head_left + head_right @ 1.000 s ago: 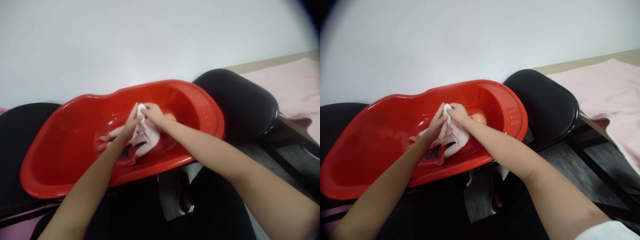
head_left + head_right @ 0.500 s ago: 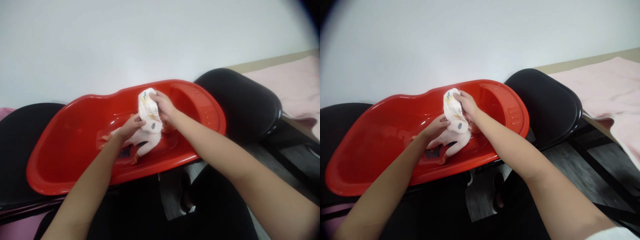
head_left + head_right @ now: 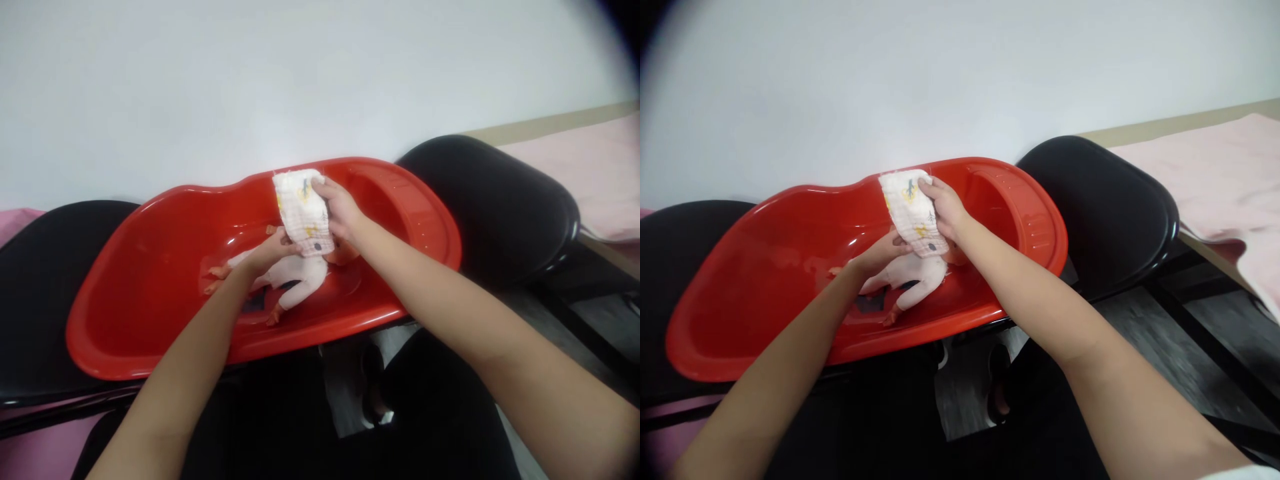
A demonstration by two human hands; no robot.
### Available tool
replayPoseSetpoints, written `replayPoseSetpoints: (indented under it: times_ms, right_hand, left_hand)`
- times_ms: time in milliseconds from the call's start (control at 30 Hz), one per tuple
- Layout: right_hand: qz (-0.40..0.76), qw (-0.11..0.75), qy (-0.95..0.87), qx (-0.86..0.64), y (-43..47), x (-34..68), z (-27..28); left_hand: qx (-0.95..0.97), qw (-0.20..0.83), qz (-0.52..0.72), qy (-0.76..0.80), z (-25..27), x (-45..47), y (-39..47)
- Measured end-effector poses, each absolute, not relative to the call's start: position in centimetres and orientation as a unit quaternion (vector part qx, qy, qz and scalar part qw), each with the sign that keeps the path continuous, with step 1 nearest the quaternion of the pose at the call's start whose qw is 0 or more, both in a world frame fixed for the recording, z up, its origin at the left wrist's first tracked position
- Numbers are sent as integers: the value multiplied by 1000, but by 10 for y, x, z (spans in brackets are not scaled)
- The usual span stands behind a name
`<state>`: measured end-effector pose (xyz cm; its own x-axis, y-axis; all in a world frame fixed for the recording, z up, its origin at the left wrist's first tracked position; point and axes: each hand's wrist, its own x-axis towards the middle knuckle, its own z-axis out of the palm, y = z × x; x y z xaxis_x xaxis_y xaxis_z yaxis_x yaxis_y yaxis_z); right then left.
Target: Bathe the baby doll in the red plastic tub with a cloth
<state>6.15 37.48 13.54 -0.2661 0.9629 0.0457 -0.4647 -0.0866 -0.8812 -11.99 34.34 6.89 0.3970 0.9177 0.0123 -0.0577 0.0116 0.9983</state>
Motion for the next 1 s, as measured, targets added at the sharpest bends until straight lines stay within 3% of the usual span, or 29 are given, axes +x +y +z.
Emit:
replayPoseSetpoints:
  times_ms: [300, 667, 867, 1000]
  right_hand:
    - [715, 492, -395, -302, 380, 58, 124]
    - [755, 372, -440, -313, 368, 49, 114]
    - [671, 399, -456, -428, 377, 50, 103]
    - [698, 408, -429, -404, 377, 51, 106]
  left_hand:
    - [515, 661, 401, 370, 72, -119, 335]
    - [459, 612, 507, 396, 79, -117, 339]
    - [452, 541, 564, 430, 65, -123, 351]
    - [467, 522, 576, 421, 66, -125, 354]
